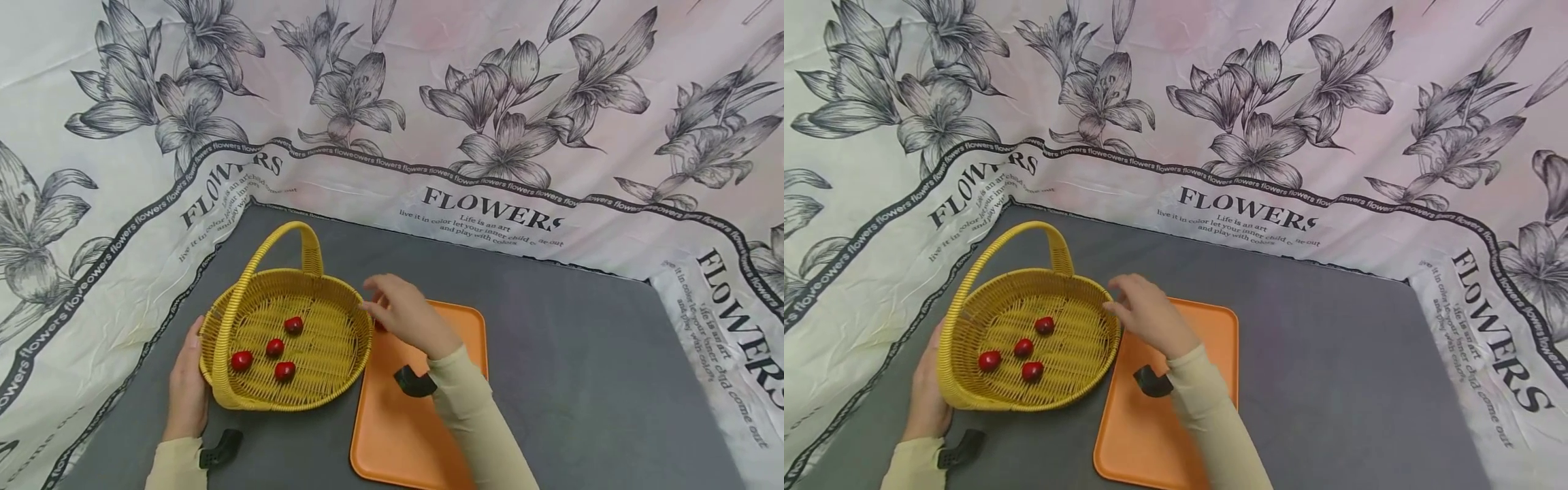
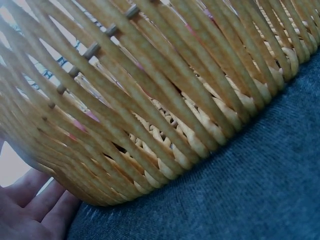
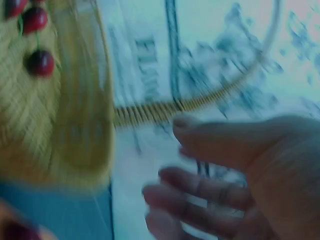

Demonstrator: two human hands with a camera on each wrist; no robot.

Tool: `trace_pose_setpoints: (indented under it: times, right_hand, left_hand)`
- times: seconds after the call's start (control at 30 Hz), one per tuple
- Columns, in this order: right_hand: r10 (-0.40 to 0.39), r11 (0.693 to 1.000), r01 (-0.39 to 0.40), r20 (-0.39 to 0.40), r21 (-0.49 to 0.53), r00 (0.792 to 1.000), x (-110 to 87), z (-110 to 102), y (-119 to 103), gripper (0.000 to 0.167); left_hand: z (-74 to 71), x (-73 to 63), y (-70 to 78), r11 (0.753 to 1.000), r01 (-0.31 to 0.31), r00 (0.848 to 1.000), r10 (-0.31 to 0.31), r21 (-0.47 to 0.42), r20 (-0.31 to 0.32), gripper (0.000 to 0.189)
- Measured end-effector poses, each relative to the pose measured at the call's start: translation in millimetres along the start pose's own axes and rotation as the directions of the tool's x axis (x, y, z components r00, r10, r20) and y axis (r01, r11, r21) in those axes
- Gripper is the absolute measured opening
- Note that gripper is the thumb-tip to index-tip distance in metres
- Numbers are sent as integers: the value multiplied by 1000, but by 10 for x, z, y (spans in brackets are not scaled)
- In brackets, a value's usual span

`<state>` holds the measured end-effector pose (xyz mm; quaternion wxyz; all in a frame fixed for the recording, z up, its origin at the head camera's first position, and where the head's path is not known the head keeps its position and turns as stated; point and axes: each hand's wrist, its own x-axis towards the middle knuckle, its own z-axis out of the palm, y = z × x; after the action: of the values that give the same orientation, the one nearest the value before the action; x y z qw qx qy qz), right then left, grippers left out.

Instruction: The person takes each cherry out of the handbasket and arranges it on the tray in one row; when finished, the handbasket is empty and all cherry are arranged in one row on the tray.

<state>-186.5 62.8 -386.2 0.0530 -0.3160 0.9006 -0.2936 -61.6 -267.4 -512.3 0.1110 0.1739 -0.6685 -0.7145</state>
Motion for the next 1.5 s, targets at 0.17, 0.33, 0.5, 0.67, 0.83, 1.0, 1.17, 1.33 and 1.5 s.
trace_pose_setpoints:
  times: [0.17,0.33,0.5,0.67,0.83,1.0,1.17,1.33,1.5]
  right_hand:
    - [-201,961,238,238,-138,950,596,350,-364,28]
    - [-134,926,277,465,-256,875,919,784,-571,31]
    - [-110,914,290,515,-284,850,976,1023,-584,27]
    - [-150,907,322,507,-272,849,941,1061,-594,18]
    - [-158,916,308,474,-257,866,884,896,-589,17]
    - [-176,929,284,395,-235,901,760,576,-496,24]
    - [-121,972,172,285,-161,951,455,171,-278,25]
    - [-53,992,69,146,-105,988,55,-133,71,24]
    - [21,997,-20,18,-72,1000,-286,-244,430,20]
  left_hand:
    - [-48,-34,9,1000,8,1000,-8,-15,-17,56]
    - [-27,-55,21,1000,15,1000,-15,1,-12,57]
    - [33,-52,18,1000,23,1000,-23,10,7,58]
    - [49,-59,21,1000,25,1000,-25,18,3,58]
    - [40,-56,37,1000,15,1000,-15,27,5,59]
    - [21,-36,30,1000,4,1000,-4,21,14,59]
    - [-7,-23,10,1000,-7,1000,7,16,9,58]
    - [-16,-26,2,1000,-20,1000,20,-2,5,57]
    - [-1,-11,13,999,-38,999,38,2,12,56]
